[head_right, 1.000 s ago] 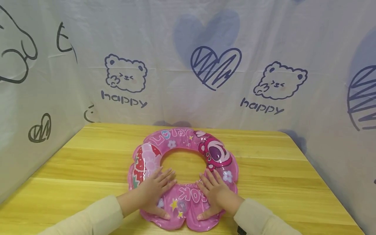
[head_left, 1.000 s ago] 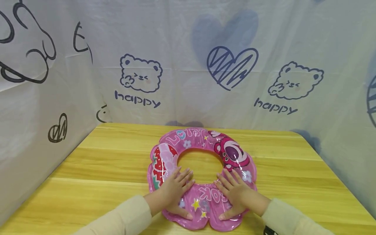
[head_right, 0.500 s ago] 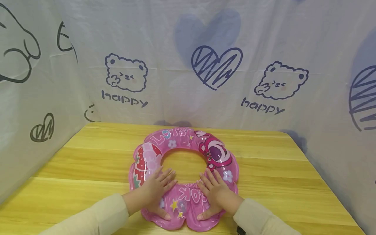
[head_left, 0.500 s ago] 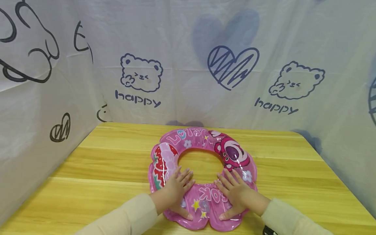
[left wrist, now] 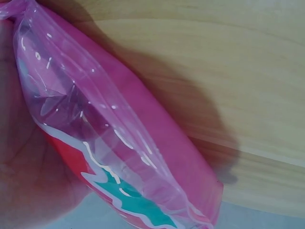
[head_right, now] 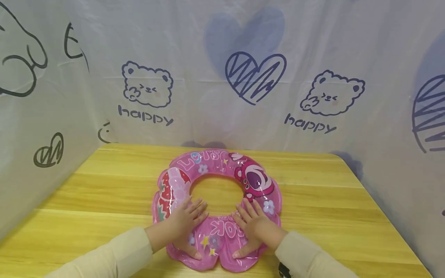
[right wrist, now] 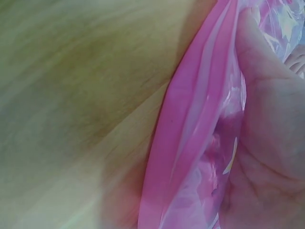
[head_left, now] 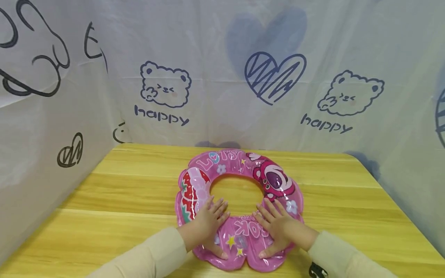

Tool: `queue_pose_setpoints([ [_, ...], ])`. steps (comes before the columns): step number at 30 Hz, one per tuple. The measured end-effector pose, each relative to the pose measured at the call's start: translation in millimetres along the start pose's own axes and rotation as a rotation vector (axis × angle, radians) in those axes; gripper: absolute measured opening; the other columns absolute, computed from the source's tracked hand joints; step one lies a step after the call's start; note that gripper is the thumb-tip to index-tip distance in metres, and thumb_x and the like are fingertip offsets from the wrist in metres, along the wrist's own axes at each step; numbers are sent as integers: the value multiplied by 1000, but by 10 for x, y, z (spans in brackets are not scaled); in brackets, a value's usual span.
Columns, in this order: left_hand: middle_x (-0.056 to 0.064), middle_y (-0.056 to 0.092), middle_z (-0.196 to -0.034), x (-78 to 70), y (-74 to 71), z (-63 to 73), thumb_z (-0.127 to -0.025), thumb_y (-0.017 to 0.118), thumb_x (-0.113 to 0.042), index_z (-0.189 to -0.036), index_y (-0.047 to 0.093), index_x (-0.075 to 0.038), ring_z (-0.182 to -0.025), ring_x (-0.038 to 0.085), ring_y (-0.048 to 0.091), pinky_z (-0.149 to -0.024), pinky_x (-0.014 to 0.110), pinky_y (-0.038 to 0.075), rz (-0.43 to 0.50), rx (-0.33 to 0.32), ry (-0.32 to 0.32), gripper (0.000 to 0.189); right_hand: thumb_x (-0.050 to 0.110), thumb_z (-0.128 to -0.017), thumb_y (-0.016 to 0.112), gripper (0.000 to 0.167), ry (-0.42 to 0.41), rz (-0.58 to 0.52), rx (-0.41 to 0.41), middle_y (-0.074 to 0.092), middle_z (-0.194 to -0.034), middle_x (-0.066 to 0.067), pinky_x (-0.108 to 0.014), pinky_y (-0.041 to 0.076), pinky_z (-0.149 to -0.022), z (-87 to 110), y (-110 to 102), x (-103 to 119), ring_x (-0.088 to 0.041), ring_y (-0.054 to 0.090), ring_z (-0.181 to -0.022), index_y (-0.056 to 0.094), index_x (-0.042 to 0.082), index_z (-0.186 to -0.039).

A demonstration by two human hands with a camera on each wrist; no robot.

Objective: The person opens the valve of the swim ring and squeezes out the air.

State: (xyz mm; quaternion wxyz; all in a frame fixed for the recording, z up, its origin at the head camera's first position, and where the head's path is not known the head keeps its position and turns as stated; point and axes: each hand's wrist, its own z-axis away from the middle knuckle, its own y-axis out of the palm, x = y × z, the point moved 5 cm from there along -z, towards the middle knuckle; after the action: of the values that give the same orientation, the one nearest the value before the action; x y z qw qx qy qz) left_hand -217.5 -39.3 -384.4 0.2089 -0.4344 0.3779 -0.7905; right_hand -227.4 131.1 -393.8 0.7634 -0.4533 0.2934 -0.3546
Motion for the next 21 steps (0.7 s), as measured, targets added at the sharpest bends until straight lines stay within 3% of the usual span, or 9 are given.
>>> queue_pose_setpoints([
  [7, -5, 14, -157, 5, -11, 3, -56, 37, -94, -147, 23, -31, -145, 14, 10, -119, 39, 8, 10, 5, 4, 112, 77, -66, 57, 109, 17, 10, 34, 11, -157, -10, -48, -2, -117, -28, 11, -9, -34, -1, -145, 23, 13, -148],
  [14, -3, 15, -156, 4, 37, -22, -55, 36, -95, -147, 24, -30, -145, 16, 11, -118, 40, 9, 21, -20, 12, 113, 79, -63, 57, 110, 40, 55, 6, 13, -157, -8, -48, -1, -117, -29, 9, 24, -33, 1, -145, 25, 15, -147],
  [18, 0, 15, -157, 14, 102, -34, -58, 34, -94, -147, 25, -27, -145, 18, 11, -118, 42, 9, 63, -74, 39, 113, 80, -62, 57, 111, 28, 56, -26, 14, -156, -9, -49, 1, -117, -42, 30, 26, -34, 3, -145, 26, 14, -147],
  [21, 4, 17, -156, 24, 150, -41, -62, 32, -93, -147, 27, -23, -145, 21, 13, -118, 43, 11, 112, -153, 87, 110, 77, -64, 59, 111, -25, -34, -57, 13, -156, -12, -52, 1, -117, -41, 89, -20, -37, 1, -144, 26, 11, -147],
])
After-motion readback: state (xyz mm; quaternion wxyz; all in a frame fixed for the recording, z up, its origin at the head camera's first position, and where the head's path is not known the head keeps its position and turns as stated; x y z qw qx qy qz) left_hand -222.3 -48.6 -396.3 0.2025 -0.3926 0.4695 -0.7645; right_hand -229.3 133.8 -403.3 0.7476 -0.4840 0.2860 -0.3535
